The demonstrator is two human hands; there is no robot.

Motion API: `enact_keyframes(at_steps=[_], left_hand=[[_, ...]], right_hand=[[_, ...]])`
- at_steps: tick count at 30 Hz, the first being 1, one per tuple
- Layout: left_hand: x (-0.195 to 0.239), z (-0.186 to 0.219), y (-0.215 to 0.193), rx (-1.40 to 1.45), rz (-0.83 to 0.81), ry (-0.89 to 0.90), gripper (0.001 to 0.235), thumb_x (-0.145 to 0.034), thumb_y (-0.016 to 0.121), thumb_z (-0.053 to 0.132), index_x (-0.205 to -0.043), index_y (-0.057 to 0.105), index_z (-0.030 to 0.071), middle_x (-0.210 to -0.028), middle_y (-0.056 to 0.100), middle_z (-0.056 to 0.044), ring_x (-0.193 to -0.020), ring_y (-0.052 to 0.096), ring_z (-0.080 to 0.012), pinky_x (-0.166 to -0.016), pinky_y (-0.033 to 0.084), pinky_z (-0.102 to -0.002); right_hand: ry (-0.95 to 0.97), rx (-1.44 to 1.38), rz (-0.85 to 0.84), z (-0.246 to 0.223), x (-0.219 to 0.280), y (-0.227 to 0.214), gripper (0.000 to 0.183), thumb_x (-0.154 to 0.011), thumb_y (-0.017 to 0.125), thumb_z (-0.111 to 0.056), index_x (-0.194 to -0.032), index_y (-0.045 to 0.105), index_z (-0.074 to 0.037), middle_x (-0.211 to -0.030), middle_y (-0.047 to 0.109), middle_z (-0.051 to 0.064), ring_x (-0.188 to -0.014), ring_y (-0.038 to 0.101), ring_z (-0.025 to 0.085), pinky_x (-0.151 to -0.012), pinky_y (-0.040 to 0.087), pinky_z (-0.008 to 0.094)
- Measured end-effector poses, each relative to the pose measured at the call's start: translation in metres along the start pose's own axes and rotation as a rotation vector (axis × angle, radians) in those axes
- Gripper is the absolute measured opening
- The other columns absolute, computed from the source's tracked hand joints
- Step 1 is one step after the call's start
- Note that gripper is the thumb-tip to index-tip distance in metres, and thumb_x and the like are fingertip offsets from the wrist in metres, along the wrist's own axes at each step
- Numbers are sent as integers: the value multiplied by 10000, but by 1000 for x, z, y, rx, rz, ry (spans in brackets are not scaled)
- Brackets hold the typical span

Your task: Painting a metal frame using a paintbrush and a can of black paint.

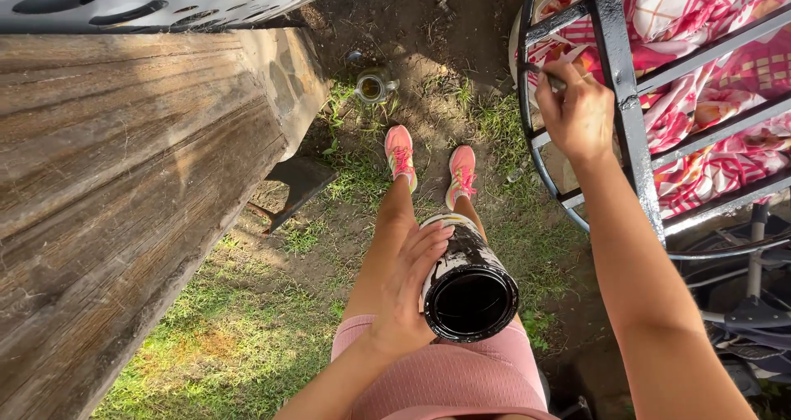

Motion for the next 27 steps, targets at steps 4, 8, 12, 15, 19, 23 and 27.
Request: enact_keyframes(at_steps=[4, 8, 12, 15, 19, 23, 27], left_hand=[[7, -1, 1, -3, 23, 5, 520, -1085, 540, 291, -1490, 390, 3, -1504, 512, -206, -1441, 521, -417, -1287, 353, -675], [16, -3, 2, 1, 23, 2, 562, -1072, 566, 298, -1504, 370, -3, -1523, 494, -204, -1458, 503, -410, -1300, 339, -663], [23, -2, -2, 3, 69, -11, 537, -1075, 553, 308, -1489, 389, 7, -1510, 508, -209, -1445, 517, -426, -1279, 366, -649], [28, -3, -5, 3, 91, -37, 560, -1056, 589, 322, -1491, 396, 27, -1508, 514, -197, -1447, 519, -427, -1282, 360, -639], [31, 1, -4, -11, 116, -28, 552, -1045, 606, 297, -1473, 409, 10, -1491, 524, -213, -1431, 532, -436, -1281, 358, -652], [36, 3, 4, -5, 115, -27, 565, -1042, 609, 296, -1489, 398, 23, -1498, 522, -203, -1441, 526, -424, -1295, 351, -635], [40, 5, 15, 0, 131, -8, 530, -1053, 577, 283, -1473, 413, 4, -1485, 533, -209, -1425, 539, -418, -1273, 382, -644]], right_hand=[[-90, 162, 42, -15, -13, -3, 186, -1111, 629, -133, -1221, 725, -18, -908, 737, 142, -655, 686, 242, -493, 524, 348], [-156, 447, 58, -47, 14, 16, 143, -1080, 692, -221, -1170, 727, -116, -981, 801, 37, -604, 687, 122, -410, 489, 260], [-48, 515, -220, -71, 52, 25, 247, -1105, 575, -245, -1231, 659, -49, -1037, 760, 62, -593, 706, 180, -323, 517, 289], [14, 449, -258, -73, 84, 24, 250, -1102, 573, -268, -1213, 674, -68, -941, 744, 48, -576, 697, 186, -338, 500, 295], [208, 3, -6, -40, 94, -1, 139, -1124, 549, -18, -1135, 662, 62, -833, 724, 137, -544, 624, 167, -399, 490, 260], [428, -153, 165, -6, 87, -8, 204, -1170, 540, -111, -1130, 667, 43, -737, 689, 67, -530, 592, 121, -423, 425, 261], [367, -15, 106, -17, 95, 5, 250, -1153, 530, -227, -1110, 680, -31, -788, 687, 82, -544, 606, 191, -537, 458, 377]])
Point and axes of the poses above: each hand's wrist, its own x-axis away from the middle knuckle, its own y-axis out of the palm, z = x × y, the point moved 6 cm from there along -x, towards the middle knuckle
